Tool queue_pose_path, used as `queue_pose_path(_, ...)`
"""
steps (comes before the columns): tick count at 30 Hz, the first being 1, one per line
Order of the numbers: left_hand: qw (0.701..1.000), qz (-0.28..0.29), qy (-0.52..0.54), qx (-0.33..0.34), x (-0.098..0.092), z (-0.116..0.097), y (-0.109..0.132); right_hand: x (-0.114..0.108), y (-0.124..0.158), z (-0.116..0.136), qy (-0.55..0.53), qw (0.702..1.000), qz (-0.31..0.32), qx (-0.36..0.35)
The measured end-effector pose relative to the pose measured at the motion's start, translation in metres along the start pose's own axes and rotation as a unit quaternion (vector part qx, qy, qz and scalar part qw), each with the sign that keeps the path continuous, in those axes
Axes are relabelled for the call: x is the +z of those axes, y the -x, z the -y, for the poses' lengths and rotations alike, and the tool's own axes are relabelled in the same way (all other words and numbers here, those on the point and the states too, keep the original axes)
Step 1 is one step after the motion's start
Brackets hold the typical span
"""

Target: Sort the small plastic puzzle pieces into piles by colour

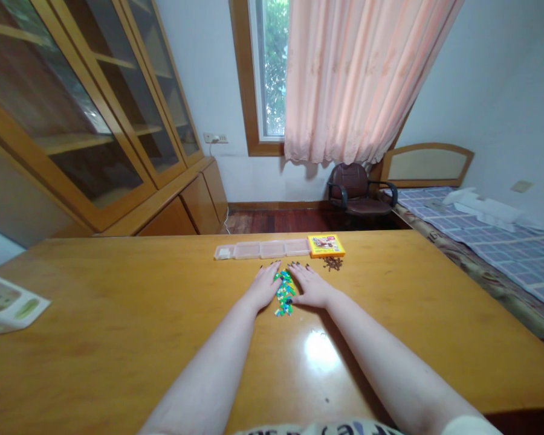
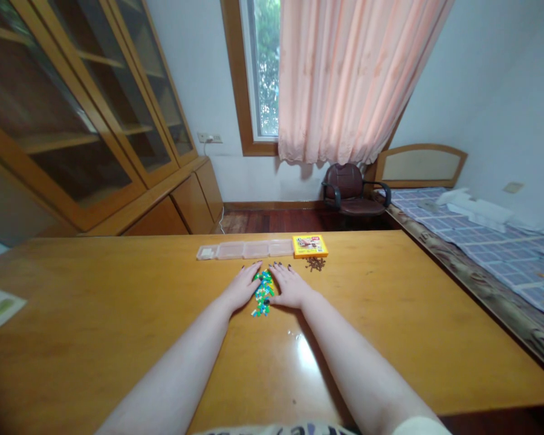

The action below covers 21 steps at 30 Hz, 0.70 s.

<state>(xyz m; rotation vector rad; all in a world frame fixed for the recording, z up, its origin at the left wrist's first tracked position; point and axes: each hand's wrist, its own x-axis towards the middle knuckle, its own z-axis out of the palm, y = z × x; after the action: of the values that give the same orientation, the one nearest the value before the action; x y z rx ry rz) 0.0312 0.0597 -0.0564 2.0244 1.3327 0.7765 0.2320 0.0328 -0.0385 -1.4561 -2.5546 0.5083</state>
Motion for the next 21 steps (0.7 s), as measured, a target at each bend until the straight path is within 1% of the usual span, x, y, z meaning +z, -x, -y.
queue_pose_path(2, 0.999, 0.035, -0.001, 0.021, -0.001, -0.004, 0.003, -0.001, -0.002, 0.001, -0.016, 1.0, 0.003, 0.0)
queue_pose_path(5, 0.996, 0.083, 0.002, 0.044, -0.003, -0.007, 0.005, -0.002, 0.001, 0.002, -0.041, 0.999, -0.011, -0.015)
queue_pose_path(8, 0.994, 0.101, 0.012, 0.049, -0.003, -0.008, 0.005, -0.003, 0.005, 0.002, -0.07, 0.996, -0.047, -0.032)
queue_pose_path(11, 0.995, 0.08, 0.049, 0.029, 0.0, -0.008, 0.004, -0.005, 0.007, 0.001, -0.118, 0.989, -0.085, -0.038)
queue_pose_path(14, 0.996, 0.048, 0.077, 0.017, -0.003, -0.007, 0.004, -0.005, 0.006, -0.001, -0.158, 0.98, -0.118, -0.013)
queue_pose_path(16, 0.998, 0.024, 0.058, 0.026, -0.013, -0.005, 0.005, -0.004, 0.004, -0.003, -0.162, 0.976, -0.142, 0.017)
queue_pose_path(18, 0.999, 0.0, -0.006, 0.036, -0.03, -0.003, 0.007, -0.002, 0.003, -0.004, -0.149, 0.975, -0.162, 0.039)
queue_pose_path(20, 0.996, -0.005, -0.081, 0.038, -0.046, 0.001, 0.009, -0.001, 0.002, -0.005, -0.129, 0.977, -0.168, 0.038)
queue_pose_path(21, 0.993, 0.001, -0.108, 0.042, -0.052, 0.002, 0.01, 0.0, 0.002, -0.005, -0.117, 0.979, -0.167, 0.03)
